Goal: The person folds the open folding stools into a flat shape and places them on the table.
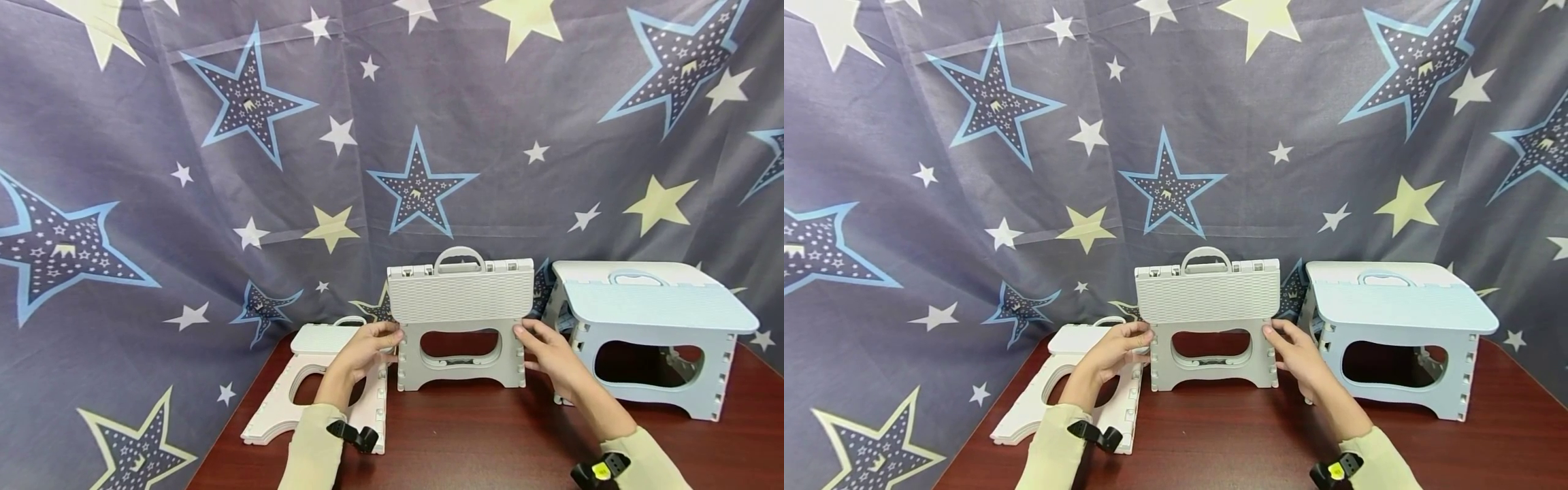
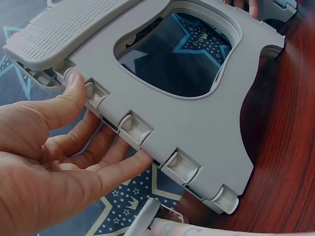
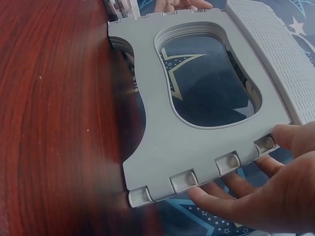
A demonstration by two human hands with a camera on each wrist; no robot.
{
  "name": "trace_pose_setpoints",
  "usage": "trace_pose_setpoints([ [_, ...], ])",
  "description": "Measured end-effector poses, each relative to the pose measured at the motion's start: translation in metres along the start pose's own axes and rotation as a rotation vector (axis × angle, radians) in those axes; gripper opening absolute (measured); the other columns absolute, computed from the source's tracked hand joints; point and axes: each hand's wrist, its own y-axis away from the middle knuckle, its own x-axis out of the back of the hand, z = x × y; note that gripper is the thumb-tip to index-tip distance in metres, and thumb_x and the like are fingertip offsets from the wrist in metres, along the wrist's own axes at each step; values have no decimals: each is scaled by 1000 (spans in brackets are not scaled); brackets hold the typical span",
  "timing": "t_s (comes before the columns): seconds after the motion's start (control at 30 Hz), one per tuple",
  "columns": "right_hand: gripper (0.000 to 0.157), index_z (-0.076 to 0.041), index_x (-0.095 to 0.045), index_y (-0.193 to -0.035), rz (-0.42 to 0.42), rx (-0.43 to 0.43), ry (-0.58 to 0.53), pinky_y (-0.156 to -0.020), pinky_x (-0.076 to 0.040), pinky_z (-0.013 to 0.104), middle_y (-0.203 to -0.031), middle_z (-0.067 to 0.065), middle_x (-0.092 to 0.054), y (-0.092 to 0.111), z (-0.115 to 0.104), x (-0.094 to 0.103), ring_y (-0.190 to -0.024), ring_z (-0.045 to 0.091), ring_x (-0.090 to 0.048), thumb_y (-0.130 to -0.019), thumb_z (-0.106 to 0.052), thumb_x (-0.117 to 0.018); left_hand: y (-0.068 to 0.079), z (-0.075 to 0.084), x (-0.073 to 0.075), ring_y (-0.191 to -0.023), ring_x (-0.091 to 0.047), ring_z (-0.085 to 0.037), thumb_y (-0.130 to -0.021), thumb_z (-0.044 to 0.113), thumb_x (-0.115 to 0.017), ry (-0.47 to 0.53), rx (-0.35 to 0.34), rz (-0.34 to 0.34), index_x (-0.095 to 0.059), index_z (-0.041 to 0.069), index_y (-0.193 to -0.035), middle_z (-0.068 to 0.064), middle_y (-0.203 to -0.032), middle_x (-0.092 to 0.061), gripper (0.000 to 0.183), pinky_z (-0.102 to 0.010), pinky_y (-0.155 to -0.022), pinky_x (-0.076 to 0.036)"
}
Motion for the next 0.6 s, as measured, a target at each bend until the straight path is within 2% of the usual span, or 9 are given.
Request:
trace_pose_setpoints([
  [0.2, 58, 0, -39, -149, -1, -8, -4, -97, -54, 43, -148, 25, -45, 0, -1, 1, -129, 35, -55, -108, -41, -48, 2, 3, -3, -94, -61, -9, -102, 6, -56, -7, 7, 22, -50, -17, -129, 2, -101, -61, 35, -41, -89, -59],
  [0.43, 60, 0, -39, -150, -9, -16, 5, -100, -53, 48, -149, 26, -45, 1, -1, 1, -134, 40, -51, -108, -42, -48, 1, 3, -3, -94, -60, -9, -102, 8, -58, -29, 0, 34, -51, -18, -130, 1, -103, -62, 38, -40, -88, -60],
  [0.6, 59, 0, -40, -149, -4, -19, 3, -99, -54, 45, -149, 26, -45, 1, -2, 1, -133, 38, -52, -108, -42, -48, 1, 4, -4, -94, -61, -9, -102, 9, -58, -33, -5, 31, -51, -18, -130, 1, -103, -62, 39, -41, -89, -60],
])
